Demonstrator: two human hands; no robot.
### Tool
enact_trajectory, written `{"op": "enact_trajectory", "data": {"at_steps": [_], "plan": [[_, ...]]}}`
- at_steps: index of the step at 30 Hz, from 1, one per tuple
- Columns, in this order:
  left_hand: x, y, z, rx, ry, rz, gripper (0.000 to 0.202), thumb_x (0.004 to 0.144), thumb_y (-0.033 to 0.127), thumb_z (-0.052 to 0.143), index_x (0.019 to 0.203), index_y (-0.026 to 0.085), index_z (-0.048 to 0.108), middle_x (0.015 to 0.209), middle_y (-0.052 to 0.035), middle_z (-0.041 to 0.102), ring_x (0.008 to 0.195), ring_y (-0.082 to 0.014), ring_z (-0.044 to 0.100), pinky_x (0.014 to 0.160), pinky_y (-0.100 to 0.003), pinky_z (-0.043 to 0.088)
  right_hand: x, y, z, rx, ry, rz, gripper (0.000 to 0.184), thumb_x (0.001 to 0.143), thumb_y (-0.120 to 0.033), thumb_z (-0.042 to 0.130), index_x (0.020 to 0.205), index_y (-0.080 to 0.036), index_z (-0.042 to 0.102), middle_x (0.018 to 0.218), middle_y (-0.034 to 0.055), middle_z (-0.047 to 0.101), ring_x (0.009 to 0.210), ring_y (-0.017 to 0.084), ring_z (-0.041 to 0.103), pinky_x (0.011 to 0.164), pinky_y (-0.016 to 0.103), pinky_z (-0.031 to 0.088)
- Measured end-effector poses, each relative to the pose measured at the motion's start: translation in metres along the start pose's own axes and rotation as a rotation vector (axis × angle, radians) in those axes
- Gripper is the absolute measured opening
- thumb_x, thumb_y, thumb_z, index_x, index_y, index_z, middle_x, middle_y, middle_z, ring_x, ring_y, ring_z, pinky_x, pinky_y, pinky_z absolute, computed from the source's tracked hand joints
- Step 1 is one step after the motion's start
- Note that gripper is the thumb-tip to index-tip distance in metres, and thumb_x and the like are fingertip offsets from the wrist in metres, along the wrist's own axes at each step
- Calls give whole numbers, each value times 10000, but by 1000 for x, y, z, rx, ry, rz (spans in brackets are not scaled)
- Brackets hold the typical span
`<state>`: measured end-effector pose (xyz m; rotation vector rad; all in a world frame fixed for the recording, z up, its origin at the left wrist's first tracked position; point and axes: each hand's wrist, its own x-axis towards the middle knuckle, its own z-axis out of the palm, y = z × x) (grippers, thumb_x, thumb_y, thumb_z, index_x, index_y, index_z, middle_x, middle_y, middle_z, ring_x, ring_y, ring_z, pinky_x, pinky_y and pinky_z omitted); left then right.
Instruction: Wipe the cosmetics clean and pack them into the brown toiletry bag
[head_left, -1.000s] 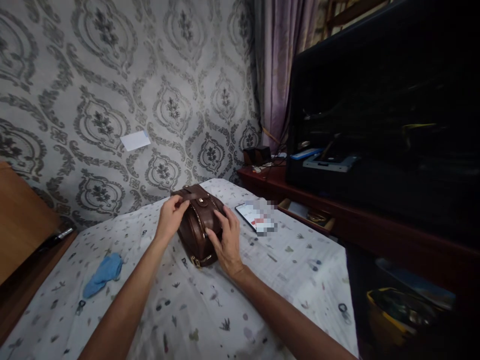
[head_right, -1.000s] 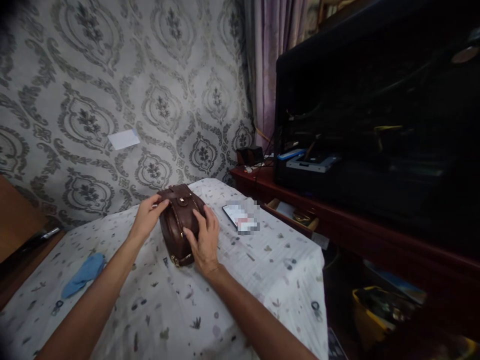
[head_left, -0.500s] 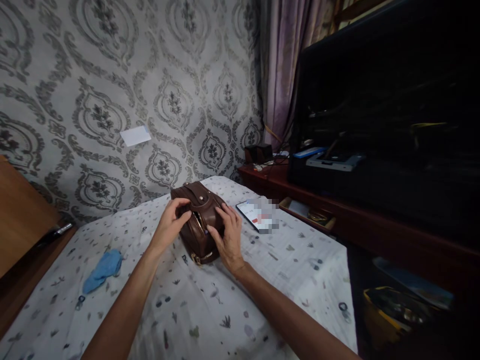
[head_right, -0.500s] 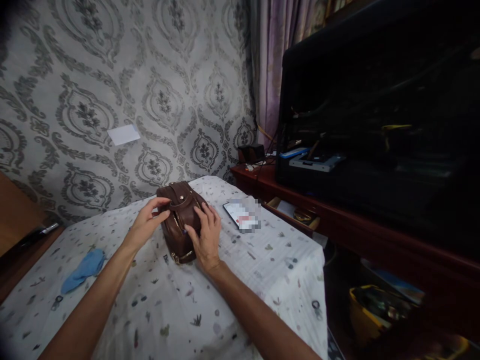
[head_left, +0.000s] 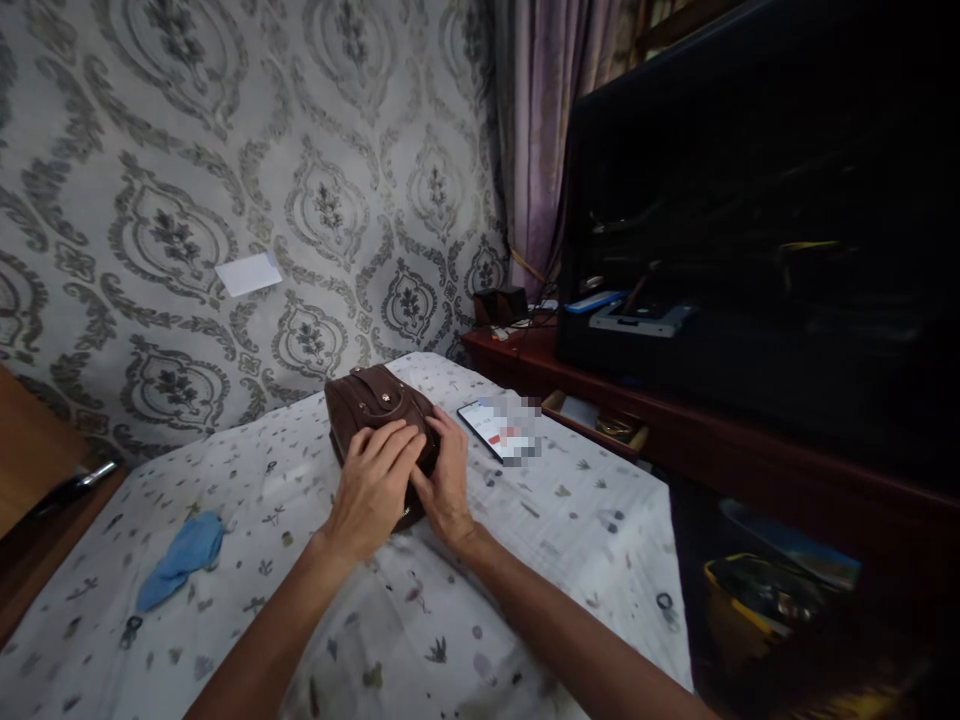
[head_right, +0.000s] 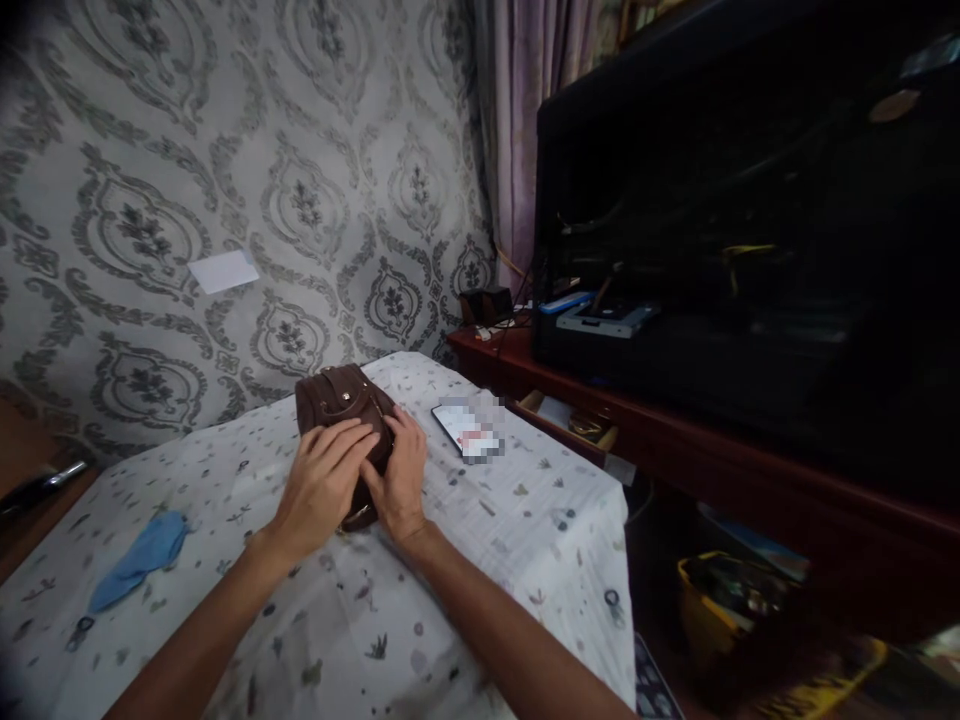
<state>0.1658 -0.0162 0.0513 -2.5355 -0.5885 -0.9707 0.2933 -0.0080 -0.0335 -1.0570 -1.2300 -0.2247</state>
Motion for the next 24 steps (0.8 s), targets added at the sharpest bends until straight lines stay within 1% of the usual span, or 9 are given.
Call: {"op": "enact_trajectory", "data": {"at_steps": [2,5,9,11,13,15,17,21,24], "plan": [[0,-1,5,79,-28,29,412,963,108,396,1291,192,630,1268,-138,695,1240,-284,594,1033,-501,431,0,0,-1,22,-7,13,482,909,-377,571,1340,-198,452,1409,182,508,1318,316,479,1085,576,405],[-2,-4,8,126,-44,27,411,951,115,424,1289,198,643,1262,-134,706,1226,-289,607,1028,-515,427,2,0,-5,15,-58,30,483,881,-394,597,1305,-201,471,1426,188,484,1336,325,468,1099,581,399],[-1,-2,5,133,-29,5,384,940,117,444,1235,204,674,1240,-115,721,1191,-284,629,1019,-513,421,6,4,-12,16,-148,25,554,864,-427,612,1342,-185,471,1475,205,418,1389,335,419,1130,568,386],[0,-1,4,128,-17,-5,385,936,112,447,1229,207,676,1236,-109,724,1187,-281,633,1020,-509,416,8,5,-18,48,-194,6,581,872,-436,607,1378,-188,467,1497,195,402,1409,333,401,1147,563,371],[0,-1,4,116,-3,-3,406,925,87,446,1239,211,671,1238,-101,724,1191,-276,633,1020,-502,413,11,7,-23,93,-221,23,512,914,-409,562,1382,-212,499,1499,167,420,1420,314,404,1151,543,377],[-1,-1,5,107,11,4,412,917,77,461,1246,215,666,1246,-96,721,1199,-273,632,1024,-495,409,14,8,-27,145,-207,77,388,972,-349,477,1331,-235,567,1461,136,477,1398,277,447,1143,509,400],[-2,-2,6,110,23,12,381,921,104,493,1244,209,664,1254,-98,718,1203,-274,632,1035,-491,401,17,10,-26,182,-162,137,337,1001,-310,431,1274,-236,614,1395,122,543,1346,242,505,1128,475,421],[-4,-2,9,139,44,27,332,936,147,528,1237,192,660,1253,-106,718,1204,-276,634,1042,-481,394,24,12,-15,217,-90,248,335,968,-364,530,1258,-215,610,1268,115,645,1205,231,594,1026,425,496],[-3,-2,11,155,59,36,326,936,142,532,1235,180,657,1247,-111,720,1193,-280,642,1044,-487,394,31,13,-8,268,-52,354,309,936,-390,562,1165,-202,649,1160,97,709,1074,235,648,923,393,531]]}}
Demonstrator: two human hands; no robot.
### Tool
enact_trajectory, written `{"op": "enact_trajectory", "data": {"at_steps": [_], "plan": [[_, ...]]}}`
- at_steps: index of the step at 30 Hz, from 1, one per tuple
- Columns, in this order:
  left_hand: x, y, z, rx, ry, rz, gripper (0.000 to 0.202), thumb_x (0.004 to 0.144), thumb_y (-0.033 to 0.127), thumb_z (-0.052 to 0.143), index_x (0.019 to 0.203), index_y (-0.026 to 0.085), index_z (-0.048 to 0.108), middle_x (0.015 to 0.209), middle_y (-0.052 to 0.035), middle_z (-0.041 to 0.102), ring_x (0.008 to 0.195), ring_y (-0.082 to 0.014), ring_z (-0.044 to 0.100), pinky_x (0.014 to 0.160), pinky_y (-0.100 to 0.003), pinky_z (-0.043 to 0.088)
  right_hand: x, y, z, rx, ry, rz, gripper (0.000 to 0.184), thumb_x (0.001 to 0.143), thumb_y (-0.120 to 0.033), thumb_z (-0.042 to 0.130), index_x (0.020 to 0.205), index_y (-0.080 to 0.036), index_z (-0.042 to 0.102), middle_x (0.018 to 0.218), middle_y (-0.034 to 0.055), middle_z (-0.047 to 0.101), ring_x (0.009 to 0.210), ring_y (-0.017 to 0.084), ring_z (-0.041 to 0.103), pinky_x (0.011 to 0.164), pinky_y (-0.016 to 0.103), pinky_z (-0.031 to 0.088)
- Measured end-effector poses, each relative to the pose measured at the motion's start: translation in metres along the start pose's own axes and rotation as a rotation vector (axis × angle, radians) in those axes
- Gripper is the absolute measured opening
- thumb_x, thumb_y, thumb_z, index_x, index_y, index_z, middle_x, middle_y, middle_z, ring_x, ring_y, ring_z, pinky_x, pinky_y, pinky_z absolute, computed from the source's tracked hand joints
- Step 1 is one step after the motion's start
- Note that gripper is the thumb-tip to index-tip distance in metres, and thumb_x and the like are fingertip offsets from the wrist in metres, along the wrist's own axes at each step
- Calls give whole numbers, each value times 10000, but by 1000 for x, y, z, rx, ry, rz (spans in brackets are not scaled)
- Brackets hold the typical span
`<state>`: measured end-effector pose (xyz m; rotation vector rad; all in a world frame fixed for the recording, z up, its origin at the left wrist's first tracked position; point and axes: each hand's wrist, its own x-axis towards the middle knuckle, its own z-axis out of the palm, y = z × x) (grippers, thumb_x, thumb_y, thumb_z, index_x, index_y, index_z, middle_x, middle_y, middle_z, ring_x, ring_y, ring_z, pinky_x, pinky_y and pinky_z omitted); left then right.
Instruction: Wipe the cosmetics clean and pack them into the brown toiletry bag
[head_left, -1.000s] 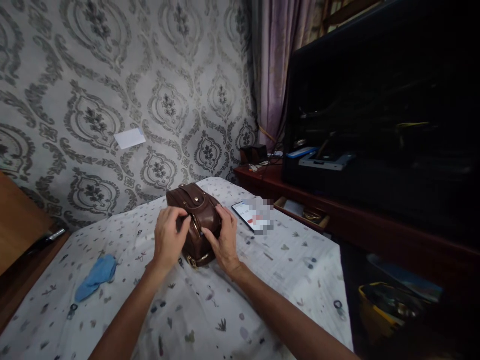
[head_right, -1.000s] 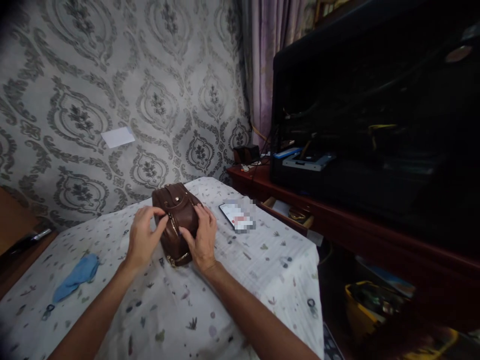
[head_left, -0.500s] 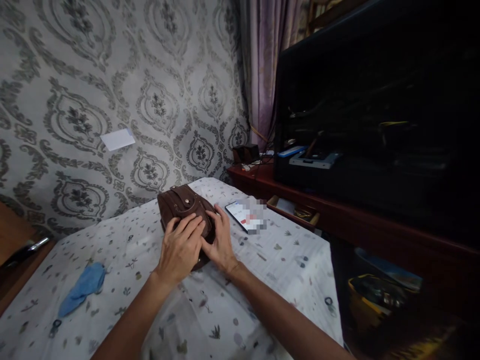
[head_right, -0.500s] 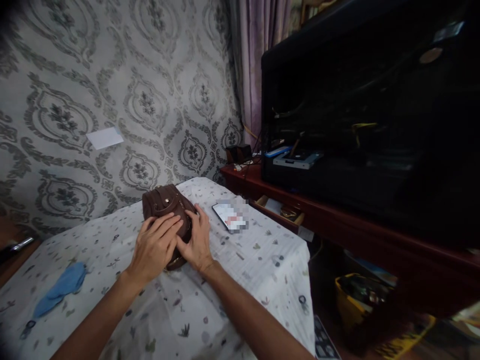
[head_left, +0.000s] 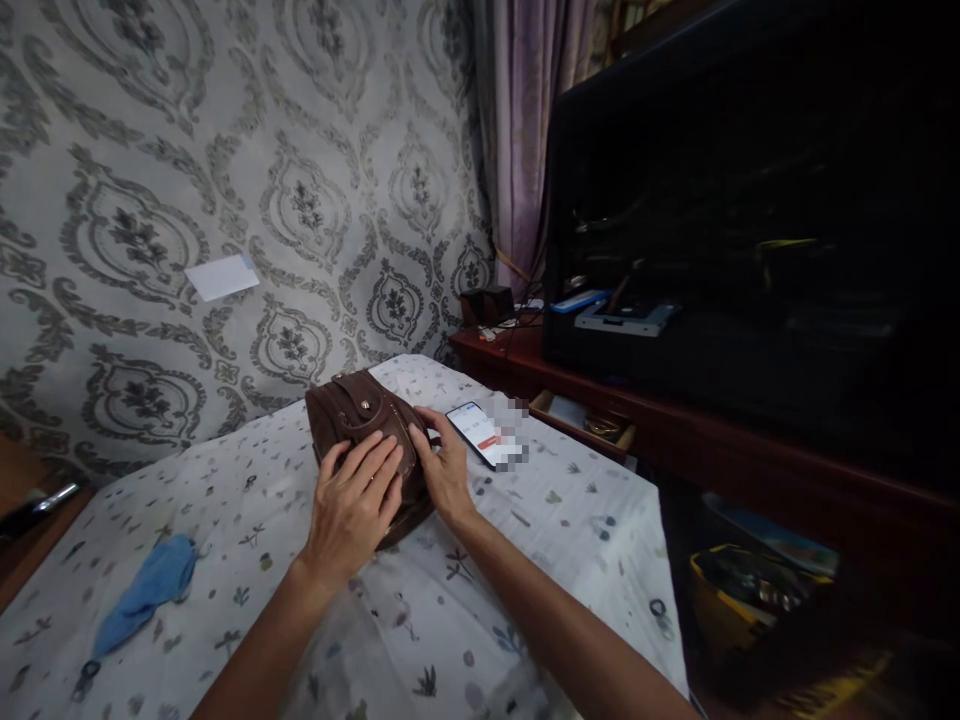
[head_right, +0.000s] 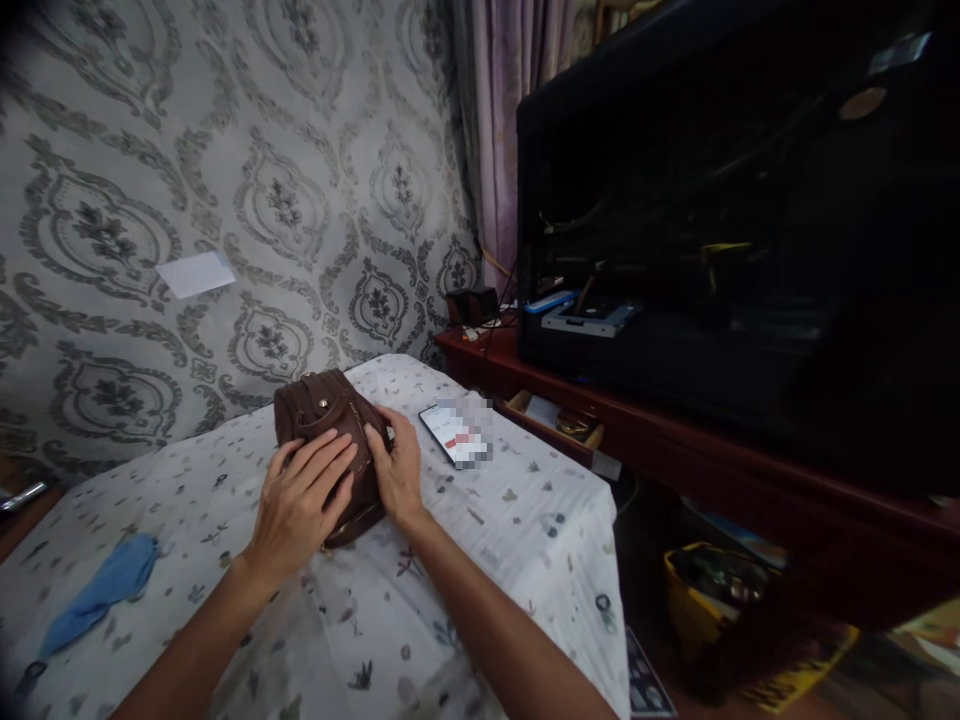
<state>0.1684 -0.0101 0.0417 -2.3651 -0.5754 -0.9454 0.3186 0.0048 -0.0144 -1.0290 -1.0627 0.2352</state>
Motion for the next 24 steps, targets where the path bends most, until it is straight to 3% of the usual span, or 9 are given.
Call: {"op": "enact_trajectory", "data": {"at_steps": [4,10,19,24], "plan": [[2,1,0,12,27,8,302,935,131,537,1202,164,673,1207,-113,737,1164,-277,658,1026,-476,412,6,-5,2,137,13,122,280,913,-401,572,1077,-204,686,1090,70,738,1013,225,664,881,358,525],[5,1,-1,3,18,-5,263,935,140,546,1160,145,682,1185,-104,745,1141,-271,663,997,-459,420,8,-4,4,272,42,199,282,877,-405,592,1058,-213,692,1079,56,740,1015,227,657,956,377,487],[7,1,0,-13,6,-24,252,936,146,529,1134,154,685,1173,-100,747,1123,-271,660,971,-456,416,10,-9,-3,185,-15,196,311,889,-431,583,1075,-200,676,1081,69,722,1025,230,643,918,372,493],[7,2,0,-14,-2,-33,255,938,149,526,1138,143,683,1182,-102,744,1113,-274,659,983,-460,408,19,-10,5,145,-17,175,284,832,-445,632,968,-197,667,966,58,723,919,221,647,856,359,505]]}}
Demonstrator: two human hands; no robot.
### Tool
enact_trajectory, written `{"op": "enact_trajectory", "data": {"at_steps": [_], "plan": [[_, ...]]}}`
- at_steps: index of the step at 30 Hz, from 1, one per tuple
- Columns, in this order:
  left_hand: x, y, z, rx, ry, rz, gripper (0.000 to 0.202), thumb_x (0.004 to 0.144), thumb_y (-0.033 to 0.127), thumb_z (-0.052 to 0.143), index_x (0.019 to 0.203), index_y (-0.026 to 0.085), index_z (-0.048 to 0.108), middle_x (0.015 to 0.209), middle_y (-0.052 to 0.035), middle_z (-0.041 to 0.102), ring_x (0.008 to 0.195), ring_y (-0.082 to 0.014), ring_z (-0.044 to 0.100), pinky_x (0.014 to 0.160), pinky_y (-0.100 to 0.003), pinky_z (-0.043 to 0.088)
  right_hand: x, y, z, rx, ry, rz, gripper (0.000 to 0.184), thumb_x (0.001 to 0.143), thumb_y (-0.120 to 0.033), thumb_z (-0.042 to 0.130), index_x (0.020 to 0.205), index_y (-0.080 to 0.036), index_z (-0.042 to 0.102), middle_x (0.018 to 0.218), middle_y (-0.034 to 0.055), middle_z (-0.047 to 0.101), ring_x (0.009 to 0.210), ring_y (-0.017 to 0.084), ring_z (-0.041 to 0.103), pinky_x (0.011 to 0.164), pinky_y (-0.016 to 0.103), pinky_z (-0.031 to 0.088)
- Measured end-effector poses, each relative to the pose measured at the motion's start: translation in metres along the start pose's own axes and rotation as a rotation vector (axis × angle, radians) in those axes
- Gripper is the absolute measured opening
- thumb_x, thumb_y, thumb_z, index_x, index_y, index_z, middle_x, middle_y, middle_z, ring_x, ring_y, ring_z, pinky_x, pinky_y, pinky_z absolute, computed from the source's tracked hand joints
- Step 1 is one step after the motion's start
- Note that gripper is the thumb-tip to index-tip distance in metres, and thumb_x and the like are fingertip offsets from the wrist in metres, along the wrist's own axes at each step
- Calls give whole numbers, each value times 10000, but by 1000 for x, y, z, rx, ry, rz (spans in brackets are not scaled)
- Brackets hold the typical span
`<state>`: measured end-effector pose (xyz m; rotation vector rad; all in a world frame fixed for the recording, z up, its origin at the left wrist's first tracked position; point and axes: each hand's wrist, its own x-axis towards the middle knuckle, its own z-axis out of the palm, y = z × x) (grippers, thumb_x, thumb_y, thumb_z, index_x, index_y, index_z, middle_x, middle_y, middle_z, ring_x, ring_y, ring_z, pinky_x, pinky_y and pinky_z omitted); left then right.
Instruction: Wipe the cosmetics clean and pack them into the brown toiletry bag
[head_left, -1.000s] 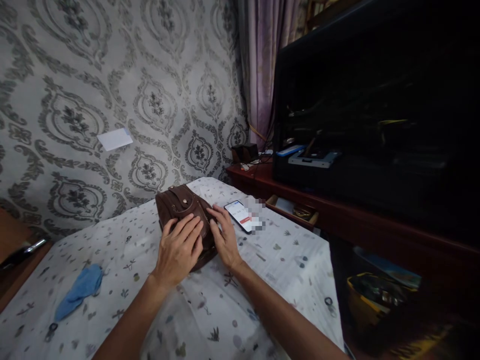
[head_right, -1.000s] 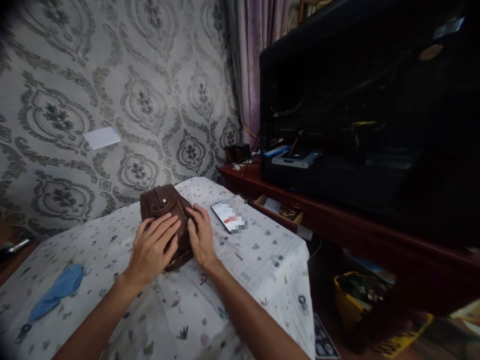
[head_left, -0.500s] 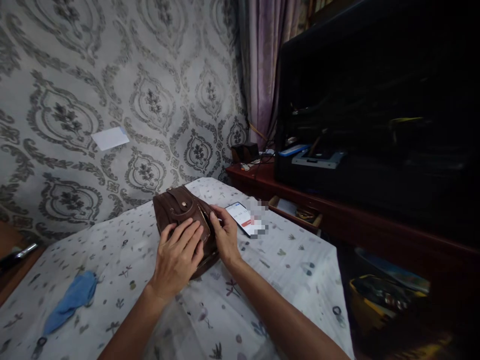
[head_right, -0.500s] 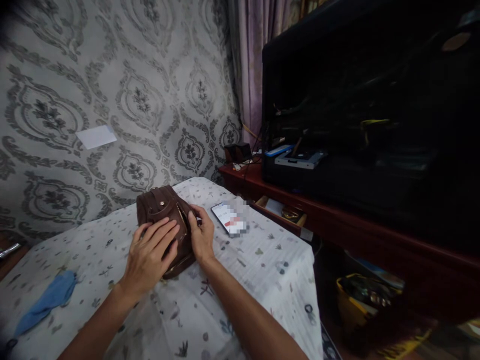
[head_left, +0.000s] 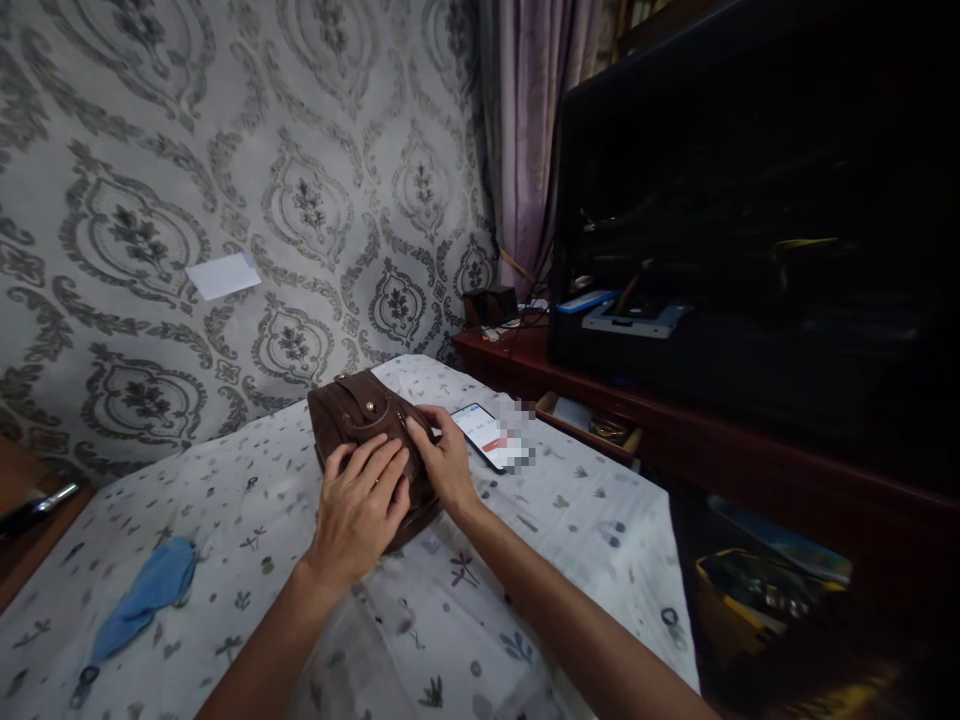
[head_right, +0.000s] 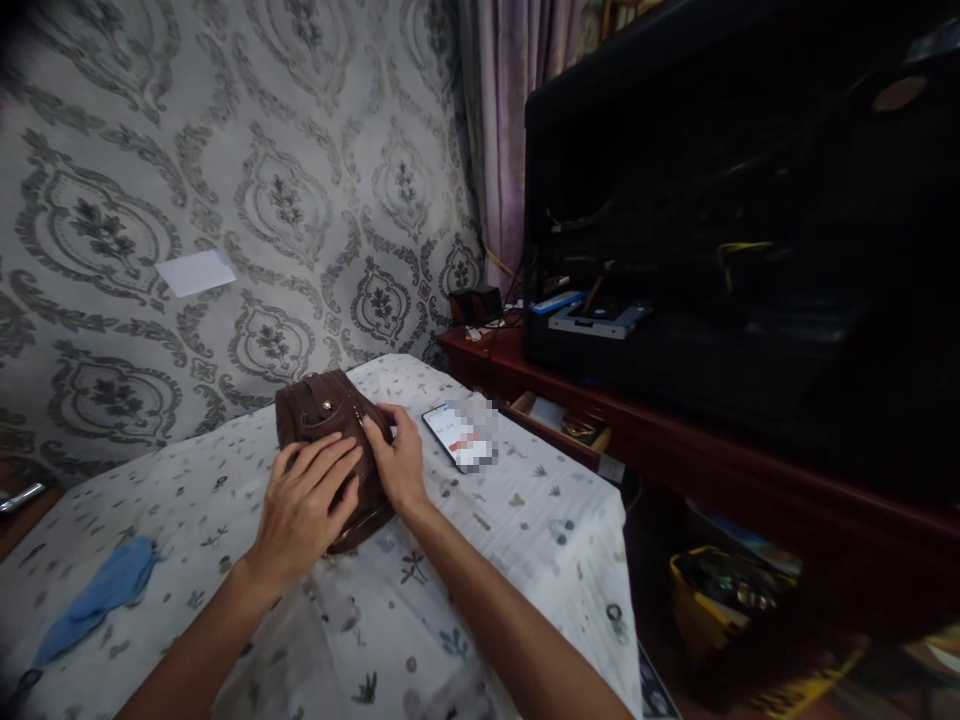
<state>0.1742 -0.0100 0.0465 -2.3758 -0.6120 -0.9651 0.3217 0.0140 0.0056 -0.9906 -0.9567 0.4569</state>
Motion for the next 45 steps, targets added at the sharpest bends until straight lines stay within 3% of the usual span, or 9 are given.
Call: {"op": "enact_trajectory", "data": {"at_steps": [4,8,15,20,30,34,38,42,45], "plan": [[1,0,0,-1,-16,-5,256,935,150,529,1140,148,682,1190,-100,741,1115,-270,655,981,-459,409,7,4,6,65,11,36,255,819,-435,621,897,-196,667,890,42,716,868,217,644,860,365,503],[1,-1,-2,-4,-34,-1,262,944,161,524,1158,150,675,1210,-101,733,1130,-270,649,987,-458,406,4,6,5,160,19,121,285,800,-457,646,915,-198,674,940,48,723,935,235,646,918,390,496],[-1,-1,-4,-8,-29,11,258,960,164,520,1175,141,660,1220,-106,727,1155,-266,641,993,-458,404,-31,7,-16,197,-130,187,544,788,-461,736,1267,-243,601,1333,67,640,1251,273,562,1081,433,430],[-1,-1,-3,-15,-25,7,260,953,153,530,1181,125,650,1212,-107,729,1157,-262,642,994,-460,404,-41,12,-20,196,-183,156,612,803,-469,735,1349,-263,549,1422,61,577,1350,271,492,1172,450,351],[0,5,-5,-8,-45,-8,258,946,133,495,1128,165,675,1230,-120,716,1176,-285,626,992,-494,404,-38,25,-17,87,-171,47,606,834,-481,696,1364,-248,514,1396,93,584,1314,269,521,1137,469,395],[12,5,-12,-27,-7,-11,214,947,134,503,1052,176,684,1071,-103,743,1021,-254,655,879,-427,459,-38,28,-15,53,-128,16,596,834,-484,695,1345,-236,515,1365,98,596,1290,264,533,1142,463,389],[33,-4,-16,74,52,-132,253,937,173,534,1158,154,654,1025,-127,706,962,-278,618,827,-414,476,-39,27,-13,64,-123,16,593,839,-493,685,1350,-244,517,1366,94,595,1297,267,524,1122,455,411],[51,-22,-7,125,-62,-273,403,893,255,606,1275,128,591,1203,-173,652,1129,-355,558,913,-480,473,-40,27,-12,59,-107,16,600,841,-498,681,1363,-248,526,1343,93,608,1267,277,543,1082,456,447],[59,-34,7,73,-152,-324,316,905,277,588,1196,169,650,1175,-138,686,1113,-341,582,915,-468,476,-41,27,-12,50,-89,9,594,839,-495,682,1359,-247,539,1334,93,611,1254,276,548,1068,451,458]]}}
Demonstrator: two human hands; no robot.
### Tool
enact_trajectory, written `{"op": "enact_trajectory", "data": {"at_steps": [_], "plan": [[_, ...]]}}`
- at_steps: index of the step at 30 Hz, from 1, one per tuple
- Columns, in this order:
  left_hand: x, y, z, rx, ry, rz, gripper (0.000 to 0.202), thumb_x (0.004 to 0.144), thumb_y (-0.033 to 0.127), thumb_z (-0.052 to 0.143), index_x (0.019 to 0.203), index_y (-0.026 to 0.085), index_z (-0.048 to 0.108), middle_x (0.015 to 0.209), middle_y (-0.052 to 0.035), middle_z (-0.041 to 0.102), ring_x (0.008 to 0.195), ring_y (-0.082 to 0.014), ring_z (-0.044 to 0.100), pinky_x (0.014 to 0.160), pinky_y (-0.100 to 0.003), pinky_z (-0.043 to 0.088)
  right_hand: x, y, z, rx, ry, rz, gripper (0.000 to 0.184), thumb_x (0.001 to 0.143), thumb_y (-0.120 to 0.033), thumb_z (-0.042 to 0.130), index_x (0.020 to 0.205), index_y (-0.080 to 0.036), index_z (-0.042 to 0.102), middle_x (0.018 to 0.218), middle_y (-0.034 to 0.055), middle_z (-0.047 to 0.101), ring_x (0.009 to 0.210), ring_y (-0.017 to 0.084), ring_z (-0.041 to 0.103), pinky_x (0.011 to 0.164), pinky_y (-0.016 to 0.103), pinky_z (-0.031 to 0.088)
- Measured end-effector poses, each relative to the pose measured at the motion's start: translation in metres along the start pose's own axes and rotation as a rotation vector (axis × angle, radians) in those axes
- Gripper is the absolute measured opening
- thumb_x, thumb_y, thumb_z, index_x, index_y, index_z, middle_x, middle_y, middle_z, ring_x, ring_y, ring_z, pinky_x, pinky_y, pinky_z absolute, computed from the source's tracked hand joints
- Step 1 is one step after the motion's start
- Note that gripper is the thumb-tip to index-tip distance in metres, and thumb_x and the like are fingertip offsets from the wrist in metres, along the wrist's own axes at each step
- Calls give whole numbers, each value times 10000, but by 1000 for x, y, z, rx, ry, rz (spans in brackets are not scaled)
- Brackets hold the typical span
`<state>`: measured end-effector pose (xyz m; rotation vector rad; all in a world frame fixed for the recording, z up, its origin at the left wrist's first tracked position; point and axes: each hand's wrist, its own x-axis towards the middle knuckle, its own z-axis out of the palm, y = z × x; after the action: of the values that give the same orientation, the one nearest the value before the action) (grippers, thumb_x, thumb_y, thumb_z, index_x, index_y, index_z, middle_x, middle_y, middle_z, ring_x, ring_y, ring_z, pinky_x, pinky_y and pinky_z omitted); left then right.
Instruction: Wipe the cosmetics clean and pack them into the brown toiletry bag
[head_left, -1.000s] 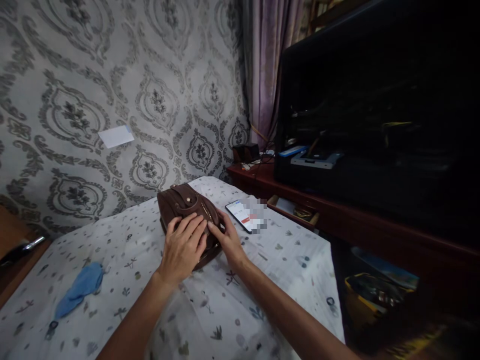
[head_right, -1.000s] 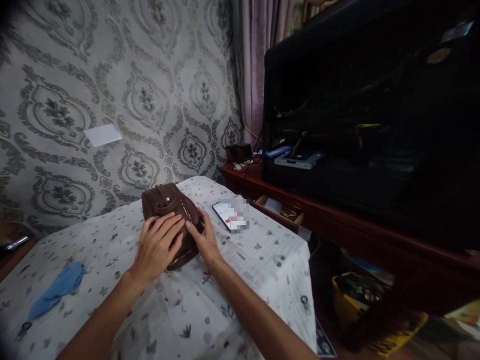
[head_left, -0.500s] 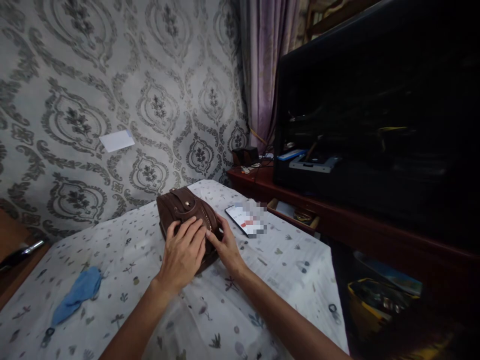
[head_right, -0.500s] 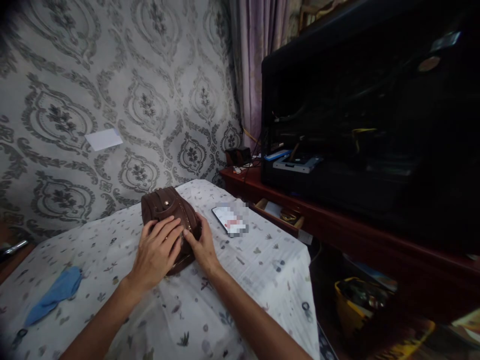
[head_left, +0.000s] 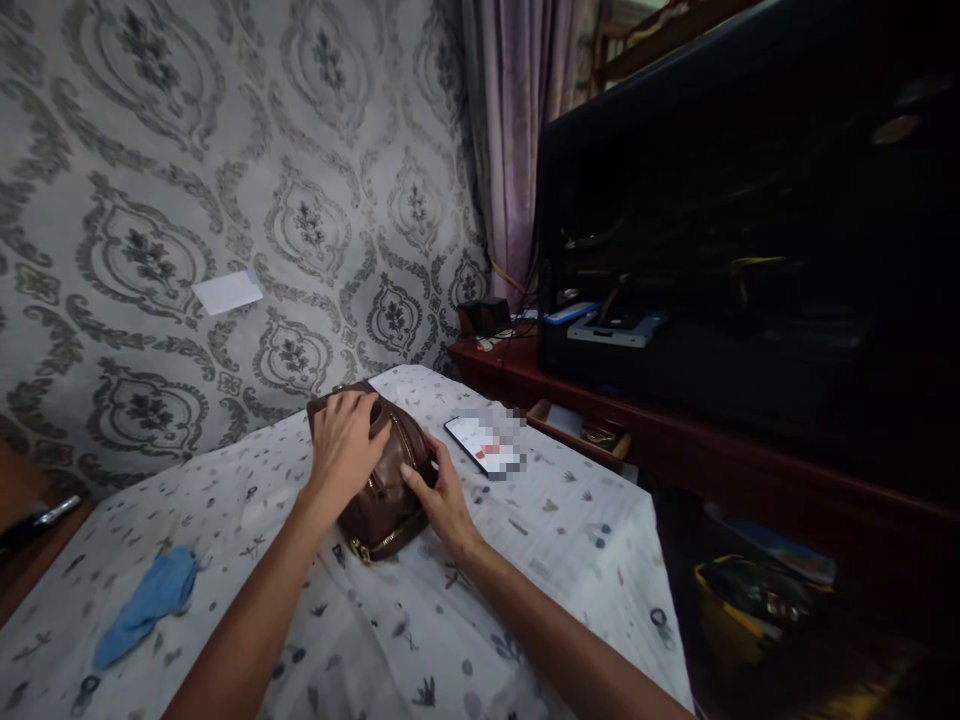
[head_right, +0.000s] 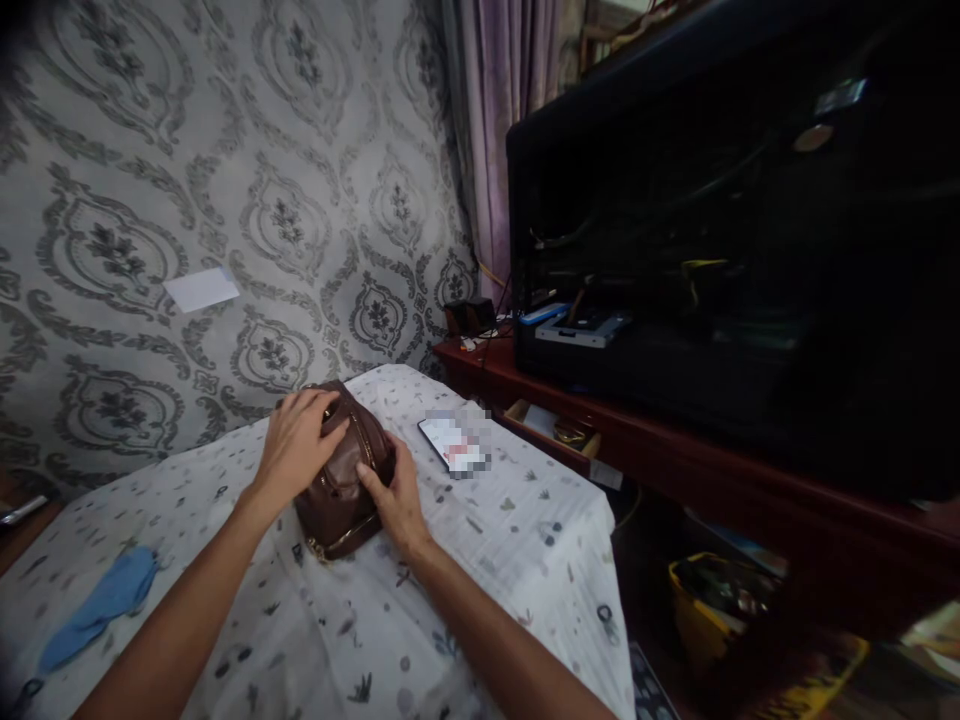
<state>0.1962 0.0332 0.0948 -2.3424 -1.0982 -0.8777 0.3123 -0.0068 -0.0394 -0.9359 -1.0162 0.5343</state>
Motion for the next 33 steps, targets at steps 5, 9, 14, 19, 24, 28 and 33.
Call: {"op": "enact_trajectory", "data": {"at_steps": [5,9,14,19,24,28,33], "plan": [[14,-7,15,-166,-6,-125,315,964,362,477,888,170,715,1003,-135,731,996,-305,635,901,-437,481,0,0,0,-19,7,9,600,837,-499,682,1366,-258,536,1333,85,614,1254,271,544,1067,442,460],[20,-15,20,-393,-22,-244,362,955,411,458,831,181,709,954,-113,743,937,-264,654,882,-395,496,0,0,0,-25,6,7,604,839,-494,679,1373,-254,531,1339,88,611,1256,273,545,1068,446,459],[15,-24,22,-602,-54,-227,366,921,451,495,781,214,735,1078,-91,741,1161,-268,602,1033,-418,445,0,0,1,-32,22,-15,596,838,-492,680,1368,-260,537,1329,89,620,1255,275,547,1082,457,449],[6,-23,11,-634,-99,-128,301,900,448,532,873,219,725,1197,-83,701,1320,-272,494,1140,-452,347,1,0,0,12,-13,20,619,833,-509,679,1365,-243,510,1374,103,587,1295,280,526,1132,484,400],[-8,-27,-8,-646,-87,-203,290,852,403,618,1068,217,668,1138,-78,695,1078,-244,627,979,-397,474,-5,-3,-1,-101,9,5,669,877,-513,635,1451,-241,424,1485,122,483,1379,287,443,1175,509,340],[-26,-40,-17,-564,-32,-305,321,814,377,643,1089,212,649,1113,-74,703,1026,-245,643,899,-379,495,-10,-12,-2,-313,72,-196,600,934,-442,581,1478,-253,414,1500,135,446,1414,301,386,1182,553,307],[-40,-55,-13,-594,-50,-348,285,885,408,529,959,196,704,933,-60,732,873,-224,663,781,-337,512,-9,-18,0,-512,6,-475,370,994,-241,450,1285,-364,641,1399,62,561,1314,277,476,1113,547,375]]}}
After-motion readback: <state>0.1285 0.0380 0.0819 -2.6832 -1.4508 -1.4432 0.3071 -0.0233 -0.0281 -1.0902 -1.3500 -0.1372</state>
